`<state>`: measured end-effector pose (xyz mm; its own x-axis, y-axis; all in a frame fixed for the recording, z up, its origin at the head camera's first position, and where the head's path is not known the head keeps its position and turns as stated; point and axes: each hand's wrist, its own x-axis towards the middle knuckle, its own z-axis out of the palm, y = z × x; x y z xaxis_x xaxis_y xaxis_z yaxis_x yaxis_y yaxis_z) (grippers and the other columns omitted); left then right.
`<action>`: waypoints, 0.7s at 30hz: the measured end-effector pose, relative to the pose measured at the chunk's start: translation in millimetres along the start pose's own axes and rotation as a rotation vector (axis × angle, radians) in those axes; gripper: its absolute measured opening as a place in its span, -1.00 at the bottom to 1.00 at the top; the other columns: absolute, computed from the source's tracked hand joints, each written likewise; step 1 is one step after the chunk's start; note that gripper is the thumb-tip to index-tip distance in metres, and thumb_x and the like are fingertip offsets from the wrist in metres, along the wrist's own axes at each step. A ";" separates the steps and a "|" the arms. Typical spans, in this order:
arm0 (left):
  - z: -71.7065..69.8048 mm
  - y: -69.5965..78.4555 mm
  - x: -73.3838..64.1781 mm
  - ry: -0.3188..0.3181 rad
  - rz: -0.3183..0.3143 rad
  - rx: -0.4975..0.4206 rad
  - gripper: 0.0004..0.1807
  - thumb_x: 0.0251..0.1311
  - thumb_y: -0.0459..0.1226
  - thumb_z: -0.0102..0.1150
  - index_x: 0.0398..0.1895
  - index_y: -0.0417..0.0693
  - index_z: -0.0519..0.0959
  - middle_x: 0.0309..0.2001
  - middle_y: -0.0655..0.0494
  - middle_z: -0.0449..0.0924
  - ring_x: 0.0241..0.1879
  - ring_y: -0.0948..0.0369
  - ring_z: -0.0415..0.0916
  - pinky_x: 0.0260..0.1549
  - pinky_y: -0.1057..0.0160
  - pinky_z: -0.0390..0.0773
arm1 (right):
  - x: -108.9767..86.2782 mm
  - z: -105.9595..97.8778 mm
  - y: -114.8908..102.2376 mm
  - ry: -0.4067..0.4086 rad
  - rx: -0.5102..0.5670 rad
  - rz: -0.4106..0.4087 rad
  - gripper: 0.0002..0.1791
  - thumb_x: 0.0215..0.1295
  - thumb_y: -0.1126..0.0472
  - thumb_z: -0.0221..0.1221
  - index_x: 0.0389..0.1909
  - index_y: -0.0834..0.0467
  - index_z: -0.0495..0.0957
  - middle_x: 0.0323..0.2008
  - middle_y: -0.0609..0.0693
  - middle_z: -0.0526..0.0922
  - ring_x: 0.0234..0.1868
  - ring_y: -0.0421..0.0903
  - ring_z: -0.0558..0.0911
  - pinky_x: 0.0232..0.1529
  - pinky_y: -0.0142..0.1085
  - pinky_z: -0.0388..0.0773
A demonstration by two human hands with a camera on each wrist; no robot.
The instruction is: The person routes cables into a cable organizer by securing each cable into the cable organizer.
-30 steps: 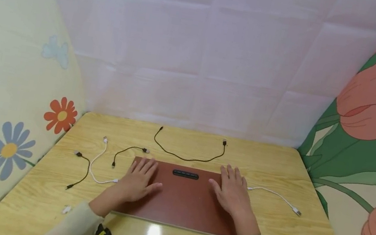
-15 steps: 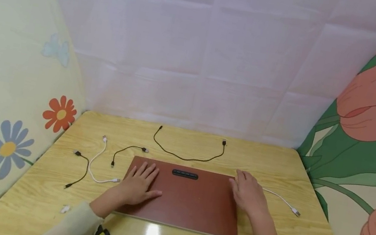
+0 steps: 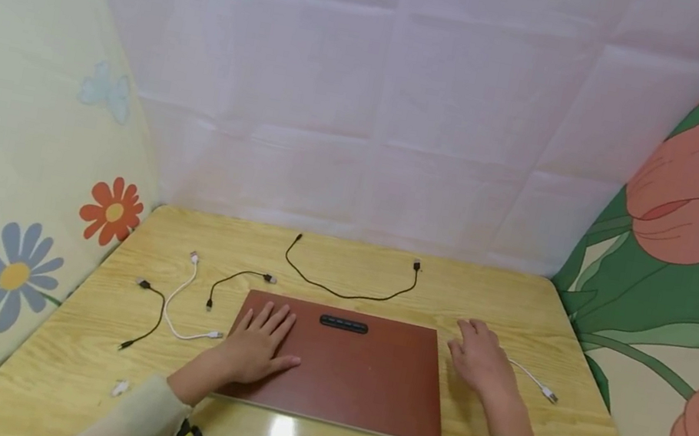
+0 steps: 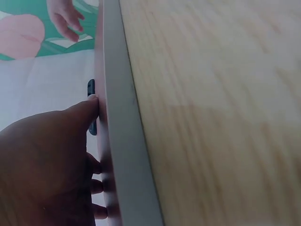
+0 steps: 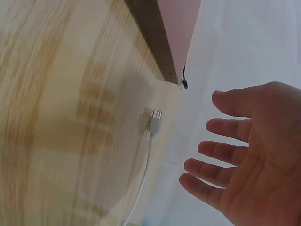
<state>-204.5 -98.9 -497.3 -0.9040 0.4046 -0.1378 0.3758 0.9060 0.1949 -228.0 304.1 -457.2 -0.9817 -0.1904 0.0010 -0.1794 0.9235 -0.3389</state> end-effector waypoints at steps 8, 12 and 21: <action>5.7 -1.6 2.0 -0.012 -0.010 0.045 -0.07 0.42 0.36 -0.26 0.63 -0.02 -0.01 0.63 -0.06 -0.12 0.60 -0.15 -0.25 0.47 -0.28 -0.10 | -1.4 -4.2 12.7 -0.013 -0.007 0.014 -0.45 0.50 0.20 0.04 0.33 0.51 0.29 0.30 0.60 0.21 0.26 0.61 0.25 0.19 0.39 0.29; 3.7 0.9 0.6 -0.008 -0.006 0.065 -0.08 0.44 0.34 -0.28 0.63 -0.03 -0.01 0.63 -0.06 -0.12 0.60 -0.15 -0.24 0.47 -0.28 -0.09 | -5.5 -11.4 25.7 -0.032 -0.017 0.040 -0.44 0.49 0.23 0.03 0.33 0.53 0.26 0.28 0.61 0.22 0.24 0.63 0.25 0.17 0.40 0.29; 7.0 2.0 0.6 -0.028 -0.014 0.105 -0.08 0.43 0.37 -0.37 0.64 0.00 -0.06 0.64 -0.03 -0.17 0.60 -0.12 -0.28 0.47 -0.26 -0.10 | -21.8 -23.1 70.9 -0.038 -0.060 0.106 -0.45 0.41 0.27 0.03 0.23 0.63 0.27 0.15 0.68 0.25 0.12 0.67 0.28 0.09 0.42 0.31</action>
<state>-202.9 -95.9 -503.8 -0.9038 0.3938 -0.1673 0.3838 0.9190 0.0900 -220.8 381.5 -459.5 -0.9925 -0.1017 -0.0682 -0.0790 0.9572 -0.2785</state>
